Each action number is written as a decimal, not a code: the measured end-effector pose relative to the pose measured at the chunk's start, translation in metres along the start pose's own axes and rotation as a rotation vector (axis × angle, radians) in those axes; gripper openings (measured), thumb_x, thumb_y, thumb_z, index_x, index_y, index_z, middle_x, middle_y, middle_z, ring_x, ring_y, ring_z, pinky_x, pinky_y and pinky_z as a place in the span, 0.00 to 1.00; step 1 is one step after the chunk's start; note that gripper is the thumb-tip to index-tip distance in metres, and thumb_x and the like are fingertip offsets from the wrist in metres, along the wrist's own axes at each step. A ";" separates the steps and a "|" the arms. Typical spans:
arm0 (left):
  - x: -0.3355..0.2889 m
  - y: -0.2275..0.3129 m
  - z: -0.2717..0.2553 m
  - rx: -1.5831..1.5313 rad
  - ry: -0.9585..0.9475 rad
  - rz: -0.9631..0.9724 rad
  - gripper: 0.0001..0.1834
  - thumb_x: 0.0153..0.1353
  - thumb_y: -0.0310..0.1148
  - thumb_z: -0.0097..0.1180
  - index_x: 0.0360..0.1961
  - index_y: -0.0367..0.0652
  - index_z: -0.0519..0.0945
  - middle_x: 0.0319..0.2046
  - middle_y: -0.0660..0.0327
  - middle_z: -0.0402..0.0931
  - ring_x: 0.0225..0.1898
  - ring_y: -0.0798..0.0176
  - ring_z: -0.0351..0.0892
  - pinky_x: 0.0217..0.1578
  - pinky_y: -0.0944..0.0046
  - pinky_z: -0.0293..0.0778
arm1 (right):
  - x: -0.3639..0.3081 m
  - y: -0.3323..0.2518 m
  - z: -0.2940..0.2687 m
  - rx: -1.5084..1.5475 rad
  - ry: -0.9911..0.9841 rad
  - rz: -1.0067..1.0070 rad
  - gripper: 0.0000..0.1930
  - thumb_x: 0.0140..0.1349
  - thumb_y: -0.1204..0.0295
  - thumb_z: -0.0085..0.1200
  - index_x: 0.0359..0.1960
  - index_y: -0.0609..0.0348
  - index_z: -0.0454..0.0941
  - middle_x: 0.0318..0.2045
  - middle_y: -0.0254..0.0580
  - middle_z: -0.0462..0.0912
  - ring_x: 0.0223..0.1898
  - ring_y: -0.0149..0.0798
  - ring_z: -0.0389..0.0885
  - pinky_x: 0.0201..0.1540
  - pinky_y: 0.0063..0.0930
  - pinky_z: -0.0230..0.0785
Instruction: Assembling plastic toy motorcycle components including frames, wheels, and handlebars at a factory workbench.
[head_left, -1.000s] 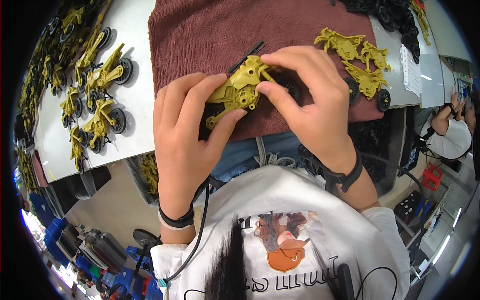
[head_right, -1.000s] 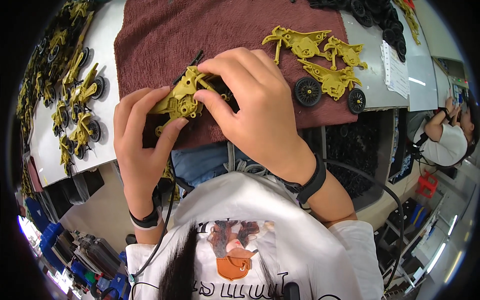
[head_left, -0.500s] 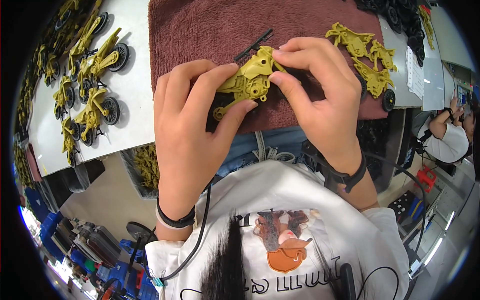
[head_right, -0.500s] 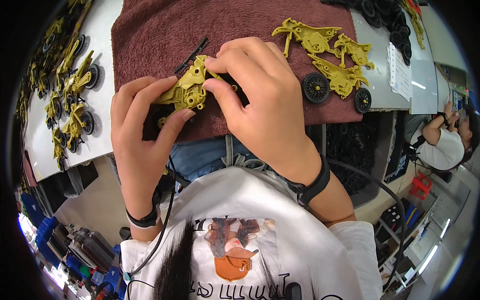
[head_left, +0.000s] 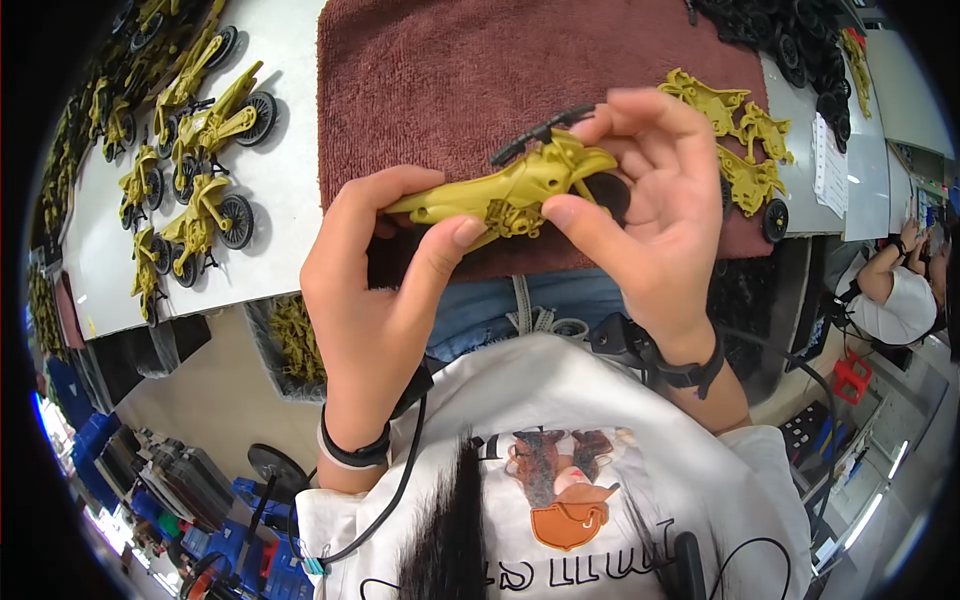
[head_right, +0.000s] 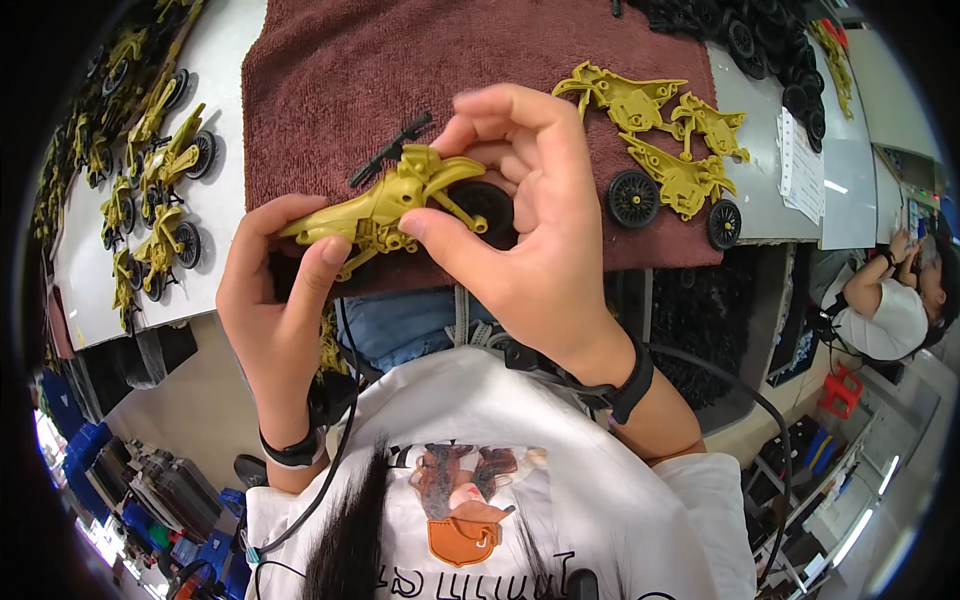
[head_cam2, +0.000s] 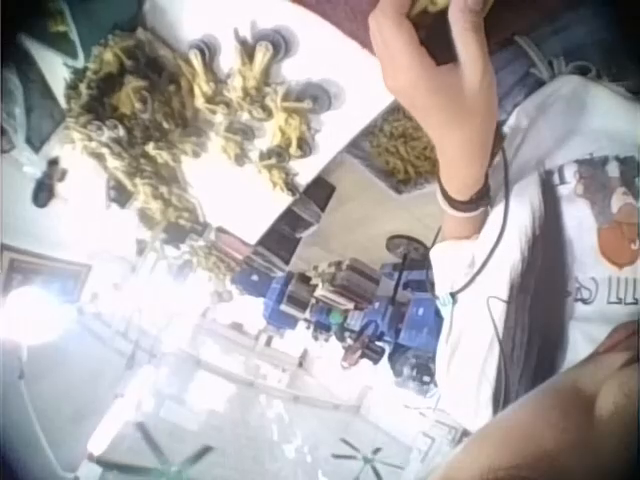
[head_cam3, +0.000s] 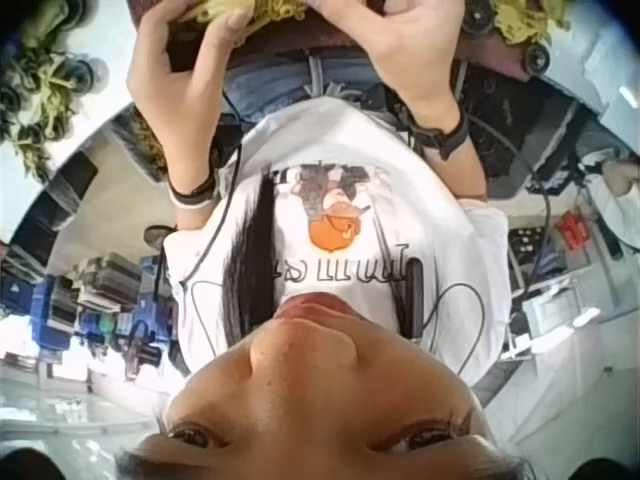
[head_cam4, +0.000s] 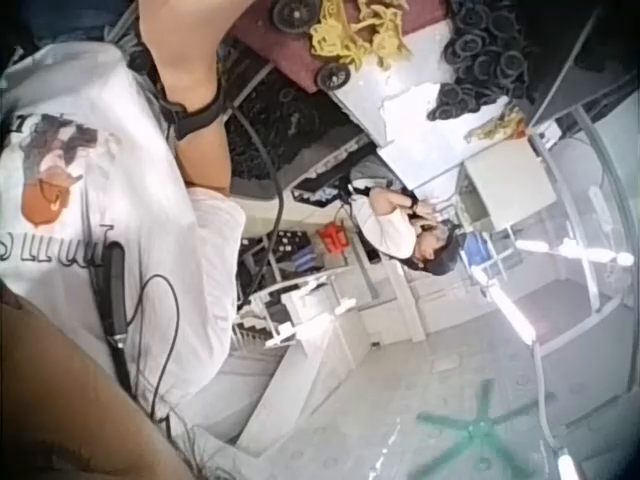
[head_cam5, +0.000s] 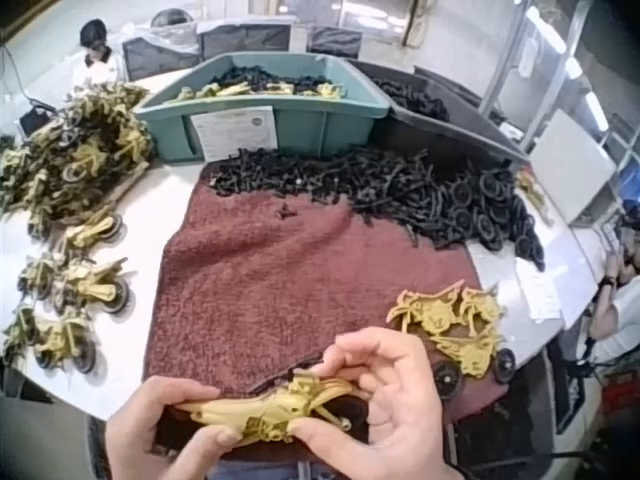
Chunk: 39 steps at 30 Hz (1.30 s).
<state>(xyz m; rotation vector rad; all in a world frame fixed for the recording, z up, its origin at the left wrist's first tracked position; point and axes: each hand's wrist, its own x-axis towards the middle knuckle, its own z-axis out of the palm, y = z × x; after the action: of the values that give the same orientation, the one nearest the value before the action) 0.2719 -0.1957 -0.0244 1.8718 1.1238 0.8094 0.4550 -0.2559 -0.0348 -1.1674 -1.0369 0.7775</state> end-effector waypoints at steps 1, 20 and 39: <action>-0.001 0.000 -0.001 -0.130 -0.023 -0.060 0.18 0.53 0.26 0.67 0.45 0.35 0.76 0.39 0.57 0.78 0.37 0.63 0.77 0.41 0.66 0.71 | 0.001 -0.005 0.002 0.080 0.010 0.044 0.32 0.51 0.84 0.64 0.58 0.68 0.64 0.46 0.47 0.76 0.48 0.37 0.77 0.55 0.27 0.68; -0.009 0.005 0.004 -0.607 -0.045 0.126 0.20 0.55 0.29 0.66 0.44 0.27 0.75 0.37 0.50 0.78 0.38 0.62 0.80 0.40 0.69 0.73 | -0.010 -0.033 -0.012 -0.085 -0.240 -0.009 0.22 0.55 0.71 0.66 0.46 0.71 0.73 0.40 0.52 0.80 0.43 0.38 0.81 0.46 0.26 0.74; -0.001 0.010 0.011 -0.927 -0.169 -0.173 0.16 0.61 0.21 0.57 0.51 0.29 0.72 0.45 0.54 0.78 0.46 0.64 0.78 0.50 0.65 0.73 | 0.000 -0.030 -0.012 0.253 -0.097 0.300 0.22 0.52 0.84 0.63 0.50 0.68 0.72 0.47 0.46 0.79 0.50 0.33 0.78 0.54 0.26 0.71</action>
<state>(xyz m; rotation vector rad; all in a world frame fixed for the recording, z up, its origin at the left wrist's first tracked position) 0.2841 -0.2028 -0.0212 1.0250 0.6145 0.8507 0.4657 -0.2675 -0.0067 -1.0855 -0.8218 1.1761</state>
